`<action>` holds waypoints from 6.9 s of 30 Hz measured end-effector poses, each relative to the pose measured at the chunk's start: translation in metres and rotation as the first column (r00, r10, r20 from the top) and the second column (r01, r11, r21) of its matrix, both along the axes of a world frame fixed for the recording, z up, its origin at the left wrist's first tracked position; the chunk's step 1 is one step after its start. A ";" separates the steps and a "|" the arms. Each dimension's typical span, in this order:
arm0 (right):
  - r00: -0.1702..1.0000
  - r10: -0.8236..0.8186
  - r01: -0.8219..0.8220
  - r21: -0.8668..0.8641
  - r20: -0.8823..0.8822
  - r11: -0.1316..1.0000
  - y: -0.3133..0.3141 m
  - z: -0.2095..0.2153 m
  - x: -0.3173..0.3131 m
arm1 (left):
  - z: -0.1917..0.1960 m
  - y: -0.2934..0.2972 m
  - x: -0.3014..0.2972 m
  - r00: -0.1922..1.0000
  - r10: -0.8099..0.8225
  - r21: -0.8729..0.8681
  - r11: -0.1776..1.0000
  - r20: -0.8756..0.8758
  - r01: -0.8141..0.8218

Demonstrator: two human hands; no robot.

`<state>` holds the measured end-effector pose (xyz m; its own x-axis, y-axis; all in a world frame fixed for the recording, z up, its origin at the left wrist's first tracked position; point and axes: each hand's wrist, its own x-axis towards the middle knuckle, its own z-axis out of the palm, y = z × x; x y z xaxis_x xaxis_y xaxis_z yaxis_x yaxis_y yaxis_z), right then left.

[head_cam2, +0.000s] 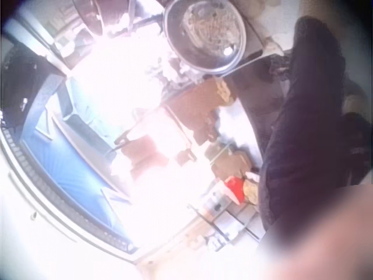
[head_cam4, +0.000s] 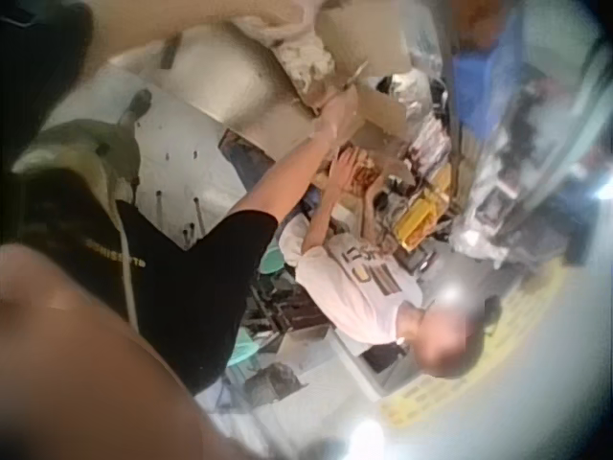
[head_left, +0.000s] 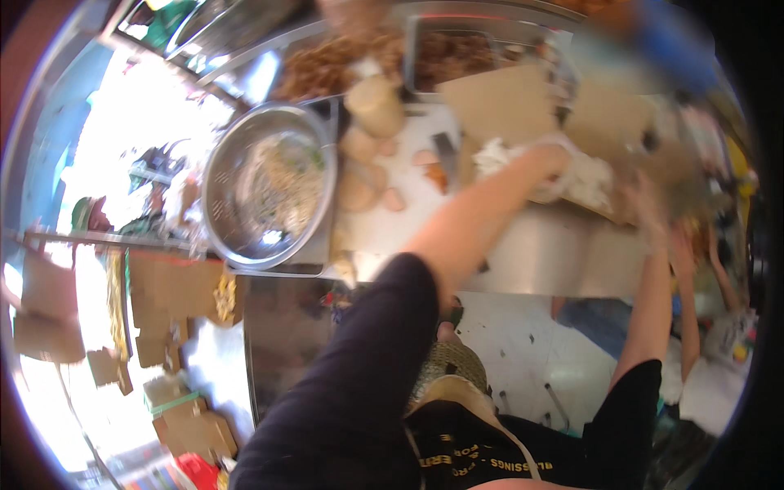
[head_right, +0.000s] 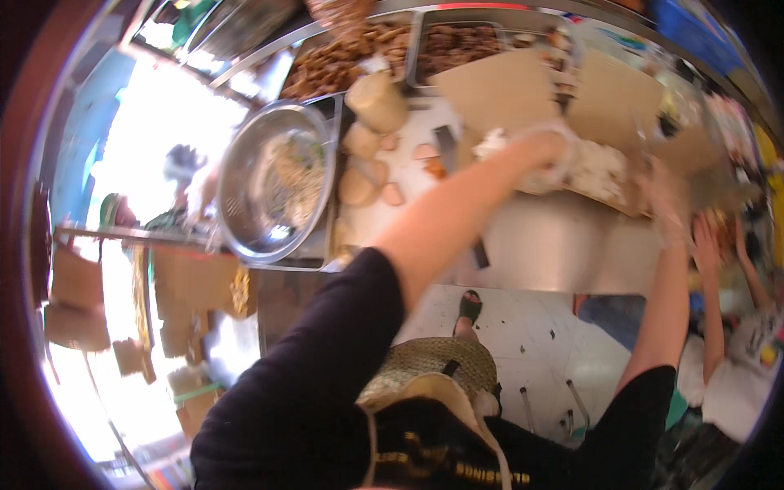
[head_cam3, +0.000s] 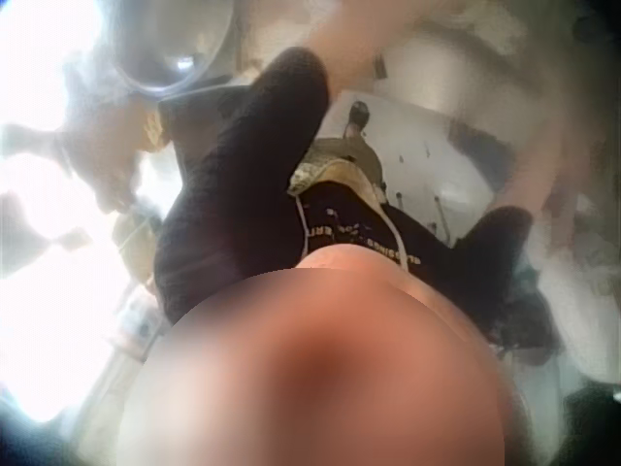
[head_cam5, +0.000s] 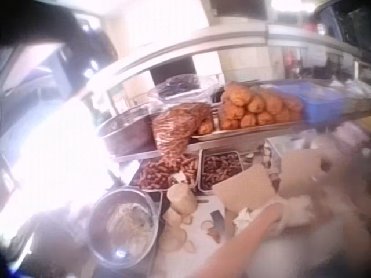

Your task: The person assembles food boxes by placing noodles, greens, and sliced meat into cardboard containers. They use scissors to cut the meat and arrange the ingredients before handing the boxes to a coworker.

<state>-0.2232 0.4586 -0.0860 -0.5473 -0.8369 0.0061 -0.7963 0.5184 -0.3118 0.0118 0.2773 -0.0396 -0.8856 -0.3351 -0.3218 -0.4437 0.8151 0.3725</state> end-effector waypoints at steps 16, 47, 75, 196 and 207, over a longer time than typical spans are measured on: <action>0.738 0.307 0.168 -0.605 0.600 0.779 0.080 0.027 0.121 | 0.134 0.050 0.465 0.235 0.849 0.179 0.354 -0.474 -0.918; -0.164 0.986 -0.929 -0.332 -0.028 -0.164 0.000 0.229 0.875 | 0.051 0.333 1.028 -0.797 0.580 -0.153 -0.814 -0.168 -0.561; 0.071 0.993 -0.990 -0.116 0.090 0.082 -0.070 0.333 1.141 | 0.029 0.419 0.908 -0.635 0.771 -0.028 -0.637 -0.048 -0.771; 0.594 0.311 -0.287 -0.165 0.742 0.944 0.031 0.156 0.029 | 0.122 0.019 0.258 0.078 0.959 -0.179 0.029 -0.271 -0.983; 0.617 0.344 -0.481 -0.007 0.708 0.877 -0.075 0.162 0.196 | 0.104 -0.106 0.309 0.365 0.895 0.067 0.361 0.256 -0.930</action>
